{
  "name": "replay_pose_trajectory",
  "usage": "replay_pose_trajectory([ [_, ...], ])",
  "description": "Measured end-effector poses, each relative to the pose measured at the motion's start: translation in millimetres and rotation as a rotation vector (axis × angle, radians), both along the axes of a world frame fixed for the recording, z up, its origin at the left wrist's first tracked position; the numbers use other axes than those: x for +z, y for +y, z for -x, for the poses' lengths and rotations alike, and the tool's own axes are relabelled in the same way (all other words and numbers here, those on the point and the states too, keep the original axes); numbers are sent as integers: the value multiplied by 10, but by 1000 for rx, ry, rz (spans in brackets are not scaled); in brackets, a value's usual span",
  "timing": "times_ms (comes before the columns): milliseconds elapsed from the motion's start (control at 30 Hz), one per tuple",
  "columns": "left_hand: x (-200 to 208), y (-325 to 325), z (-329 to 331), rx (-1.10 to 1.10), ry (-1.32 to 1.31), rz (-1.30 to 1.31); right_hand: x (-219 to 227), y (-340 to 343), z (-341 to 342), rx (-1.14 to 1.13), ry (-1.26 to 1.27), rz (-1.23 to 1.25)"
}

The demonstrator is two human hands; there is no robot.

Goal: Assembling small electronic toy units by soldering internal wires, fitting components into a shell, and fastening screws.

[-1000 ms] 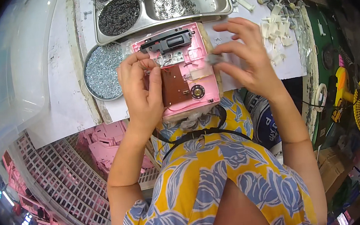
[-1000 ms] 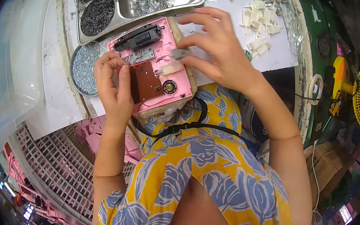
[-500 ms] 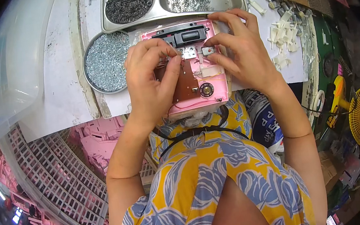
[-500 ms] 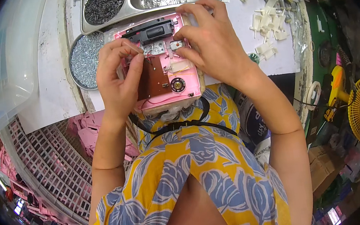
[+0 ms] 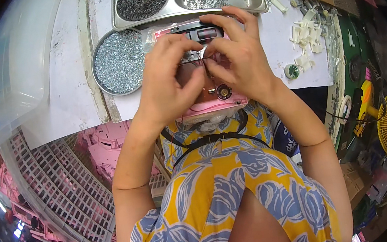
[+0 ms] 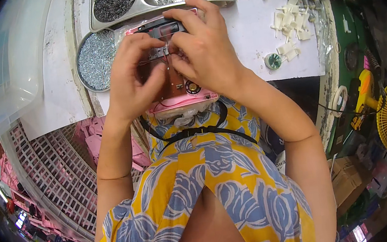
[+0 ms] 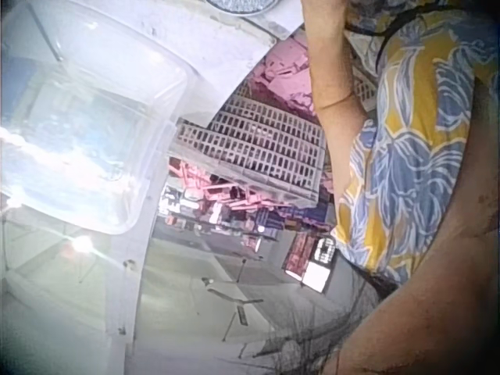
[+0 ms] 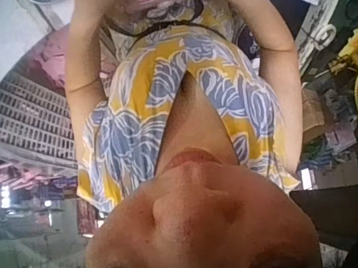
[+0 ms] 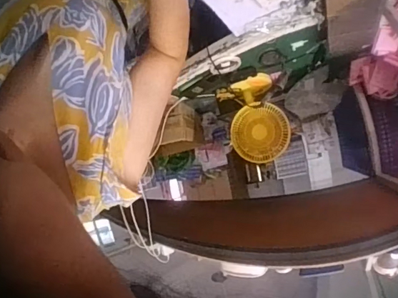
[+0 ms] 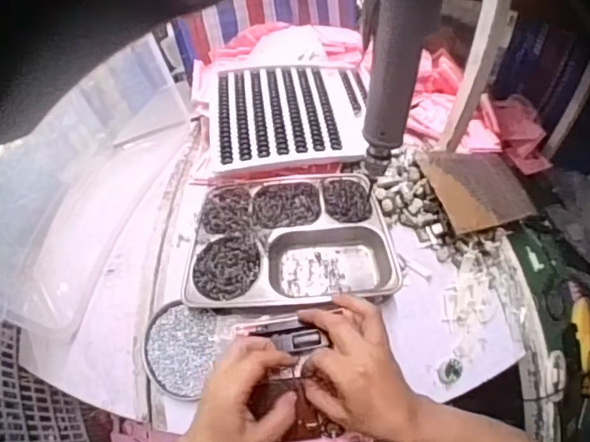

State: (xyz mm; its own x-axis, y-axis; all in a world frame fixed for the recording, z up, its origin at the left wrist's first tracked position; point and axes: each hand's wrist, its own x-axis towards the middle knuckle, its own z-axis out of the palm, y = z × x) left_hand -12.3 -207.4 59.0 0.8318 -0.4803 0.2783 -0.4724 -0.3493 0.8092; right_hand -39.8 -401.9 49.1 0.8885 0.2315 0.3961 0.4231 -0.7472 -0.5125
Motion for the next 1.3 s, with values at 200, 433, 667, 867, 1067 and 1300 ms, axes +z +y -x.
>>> replay_pose_trajectory([
  [200,-82,-115,40,30,-142,-226,-53,-4,65,-40,-6,-96],
  [433,-147,103,81,-155,-412,-130,79,-85,113,-46,-122,4],
  [667,-144,96,319,413,-393,-161,72,-106,276,39,121,-286],
  [867,147,-170,305,-49,145,115,117,-245,238,153,80,-362],
  [1067,61,-206,52,-135,575,63,28,-458,212,164,-214,-197],
  [1300,88,-353,83,-21,585,104,103,-1261,749,-92,-54,-318],
])
